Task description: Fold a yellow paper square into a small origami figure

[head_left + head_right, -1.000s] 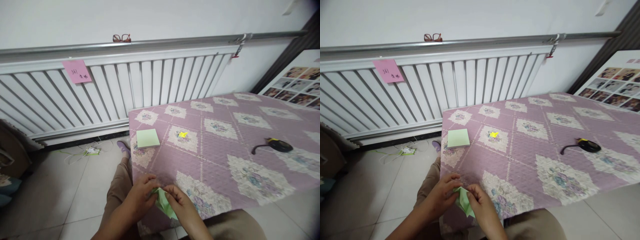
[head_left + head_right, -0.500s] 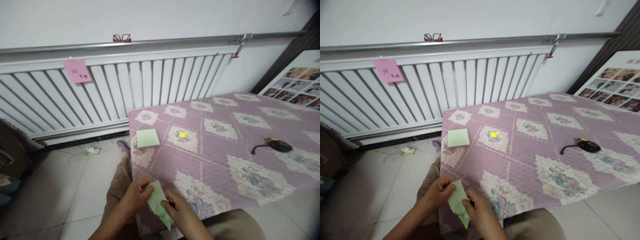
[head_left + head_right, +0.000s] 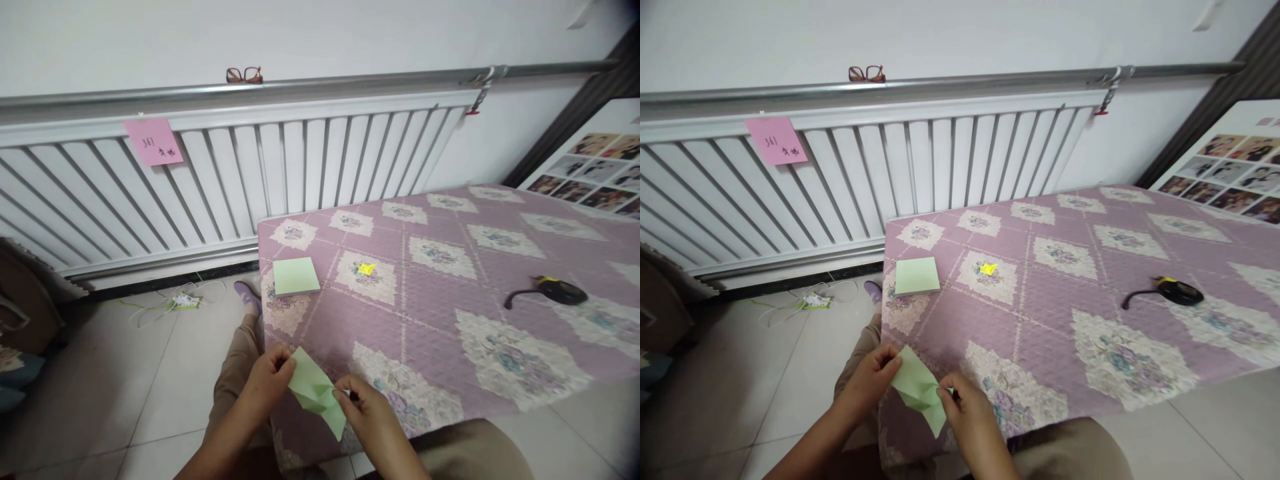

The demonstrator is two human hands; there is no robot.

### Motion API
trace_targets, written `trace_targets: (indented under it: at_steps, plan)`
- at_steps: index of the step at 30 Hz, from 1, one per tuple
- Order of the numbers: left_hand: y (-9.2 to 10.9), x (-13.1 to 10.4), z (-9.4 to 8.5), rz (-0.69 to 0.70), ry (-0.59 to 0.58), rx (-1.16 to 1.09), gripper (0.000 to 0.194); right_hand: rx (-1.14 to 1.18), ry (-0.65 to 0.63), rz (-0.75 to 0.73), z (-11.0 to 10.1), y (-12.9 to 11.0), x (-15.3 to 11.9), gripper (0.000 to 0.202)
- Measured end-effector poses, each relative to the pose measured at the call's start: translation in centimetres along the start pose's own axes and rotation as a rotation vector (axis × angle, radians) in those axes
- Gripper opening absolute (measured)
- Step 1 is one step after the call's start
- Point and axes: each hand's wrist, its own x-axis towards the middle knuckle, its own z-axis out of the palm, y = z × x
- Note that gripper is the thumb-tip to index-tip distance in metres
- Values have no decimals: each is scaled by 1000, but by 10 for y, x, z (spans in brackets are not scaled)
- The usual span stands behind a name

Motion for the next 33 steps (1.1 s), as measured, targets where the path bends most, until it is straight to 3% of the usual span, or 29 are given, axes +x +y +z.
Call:
trace_targets:
  at_steps: [4,10,15,23,33]
  plan:
    - [-6,2,0,-47,-5,-78,20,-8,141,-92,-6,0,0,21]
    - [-16,2,2,-97,-37,-136,19,68,253,-48,-9,10,-1,21]
    - [-17,1,4,-20,-5,27,15,238,224,60,-4,16,-2,22]
    - [-16,-4,10,124,80,390,16,449,232,98,9,33,3,56]
    - [-10,-8,16,149,62,430,15,443,135,167,0,27,3,57]
